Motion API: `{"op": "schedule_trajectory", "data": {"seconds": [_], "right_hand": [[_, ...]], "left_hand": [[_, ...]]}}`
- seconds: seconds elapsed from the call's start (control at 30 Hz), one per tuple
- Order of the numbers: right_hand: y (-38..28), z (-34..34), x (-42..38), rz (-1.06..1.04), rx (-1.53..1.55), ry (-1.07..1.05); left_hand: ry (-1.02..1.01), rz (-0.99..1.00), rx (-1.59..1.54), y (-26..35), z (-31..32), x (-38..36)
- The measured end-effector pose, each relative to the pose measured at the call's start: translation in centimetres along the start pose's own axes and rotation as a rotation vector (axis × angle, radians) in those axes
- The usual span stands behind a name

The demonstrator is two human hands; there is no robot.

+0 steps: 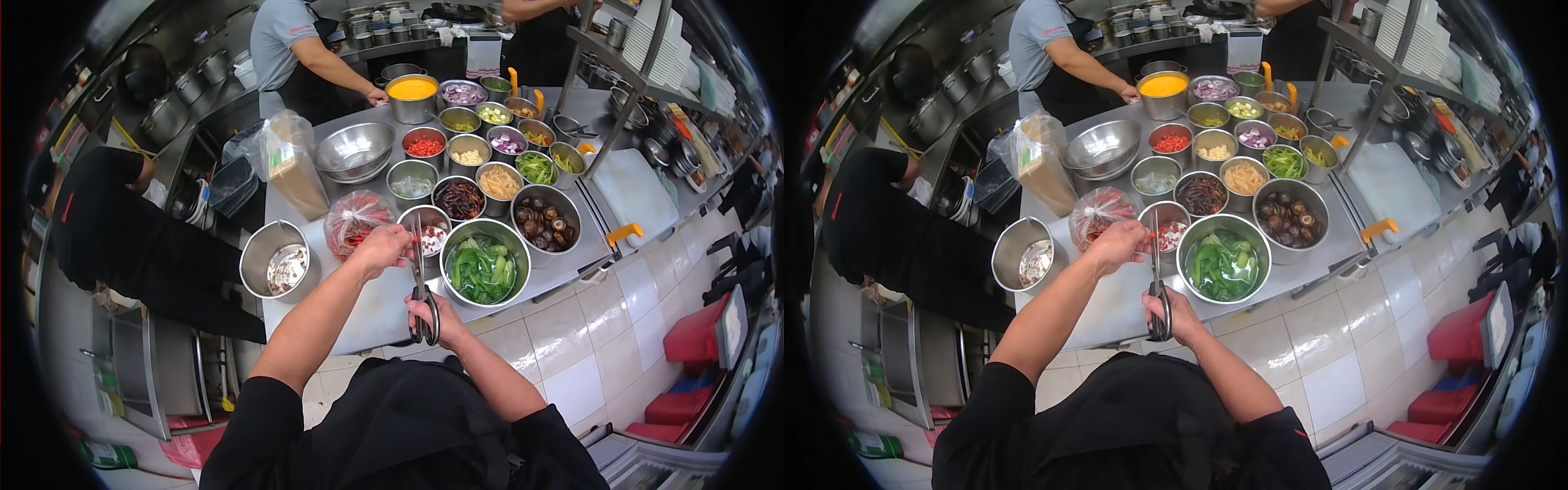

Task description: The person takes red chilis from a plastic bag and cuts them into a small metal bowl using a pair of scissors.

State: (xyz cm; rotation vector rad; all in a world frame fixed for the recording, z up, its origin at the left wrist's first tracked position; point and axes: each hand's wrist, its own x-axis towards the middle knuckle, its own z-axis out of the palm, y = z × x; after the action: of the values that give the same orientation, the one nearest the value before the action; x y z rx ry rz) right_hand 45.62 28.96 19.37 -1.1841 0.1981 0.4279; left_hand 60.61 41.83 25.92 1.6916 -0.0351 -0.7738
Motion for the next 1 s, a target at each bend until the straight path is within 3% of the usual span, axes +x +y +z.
{"op": "schedule_trajectory", "data": {"seconds": [0.07, 0.17, 0.3, 0.43, 0.57, 0.7, 0.8, 1.0], "right_hand": [[0.09, -0.14, 0.0, 0.039, -0.066, 0.003], [-0.27, 0.47, -0.15, 0.002, 0.189, -0.002], [-0.1, -0.22, 0.04, 0.03, -0.082, 0.009], [-0.22, 0.6, 0.03, 0.02, 0.21, 0.004], [0.0, -0.14, 0.2, 0.02, -0.035, 0.006], [-0.23, 0.51, 0.19, -0.016, 0.175, -0.002], [-0.39, 0.2, 0.12, -0.003, 0.033, 0.018], [-0.42, 0.1, 0.27, -0.015, 0.116, 0.004]], "left_hand": [[-0.001, 0.008, -0.004, 0.06, 0.02, 0.08], [-0.006, 0.007, -0.007, 0.15, 0.07, 0.08], [-0.011, 0.028, -0.013, -0.05, -0.08, 0.31], [-0.019, 0.016, 0.007, -0.24, -0.1, 0.63], [-0.003, 0.021, 0.002, -0.17, 0.02, 0.66], [-0.009, 0.008, -0.007, -0.12, 0.07, 0.83], [-0.012, 0.018, -0.026, -0.25, 0.12, 0.99], [-0.004, 0.021, -0.019, -0.1, 0.28, 1.02]]}}
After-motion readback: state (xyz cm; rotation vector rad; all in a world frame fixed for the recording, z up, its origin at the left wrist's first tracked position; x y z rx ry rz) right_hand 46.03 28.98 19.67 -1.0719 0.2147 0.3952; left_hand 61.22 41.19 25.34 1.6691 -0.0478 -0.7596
